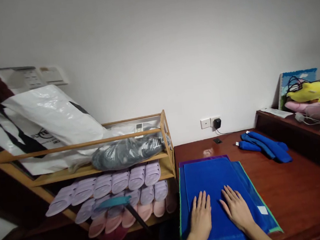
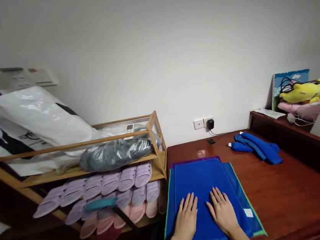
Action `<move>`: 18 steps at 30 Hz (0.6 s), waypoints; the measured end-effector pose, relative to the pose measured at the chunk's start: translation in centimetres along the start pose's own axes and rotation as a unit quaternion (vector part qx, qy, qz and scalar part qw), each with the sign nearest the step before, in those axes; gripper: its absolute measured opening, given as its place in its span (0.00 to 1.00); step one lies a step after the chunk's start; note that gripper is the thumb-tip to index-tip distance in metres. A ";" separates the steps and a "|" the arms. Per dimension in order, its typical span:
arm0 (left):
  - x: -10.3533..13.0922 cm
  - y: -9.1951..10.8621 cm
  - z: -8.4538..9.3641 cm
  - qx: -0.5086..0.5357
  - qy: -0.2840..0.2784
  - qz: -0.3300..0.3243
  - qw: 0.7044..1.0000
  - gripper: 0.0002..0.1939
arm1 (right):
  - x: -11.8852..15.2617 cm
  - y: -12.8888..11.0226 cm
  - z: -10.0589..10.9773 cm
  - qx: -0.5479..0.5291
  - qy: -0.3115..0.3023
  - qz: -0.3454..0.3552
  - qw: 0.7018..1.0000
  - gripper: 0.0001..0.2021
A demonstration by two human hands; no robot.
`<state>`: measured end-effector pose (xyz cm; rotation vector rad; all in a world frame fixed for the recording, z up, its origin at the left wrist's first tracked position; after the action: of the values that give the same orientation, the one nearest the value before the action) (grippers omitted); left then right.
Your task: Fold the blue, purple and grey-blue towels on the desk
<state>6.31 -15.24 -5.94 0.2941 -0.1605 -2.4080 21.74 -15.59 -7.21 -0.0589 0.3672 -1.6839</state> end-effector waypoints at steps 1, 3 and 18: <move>0.4 0.7 -0.2 0.003 0.000 -0.013 1.000 0.25 | 0.6 -0.1 0.0 0.003 0.005 0.003 1.000 0.29; 1.5 2.0 0.0 0.012 0.008 -0.048 0.999 0.27 | 2.0 0.1 -0.1 0.007 0.013 0.006 1.000 0.30; 5.5 1.9 -1.3 0.047 0.017 0.004 0.999 0.35 | 5.9 2.9 -0.4 0.024 0.030 -0.042 0.998 0.32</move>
<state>3.76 -20.34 -7.74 0.3759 -0.2604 -2.3911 23.49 -21.50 -9.38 0.0114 0.3736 -1.7795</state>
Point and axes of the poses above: each hand's wrist, its own x-axis away from the middle knuckle, its own z-axis out of the back of the hand, y = z × x, the point moved 7 cm from there along -x, towards the middle knuckle, and after that the axes turned 15 degrees about -z, right-handed, at the moved point
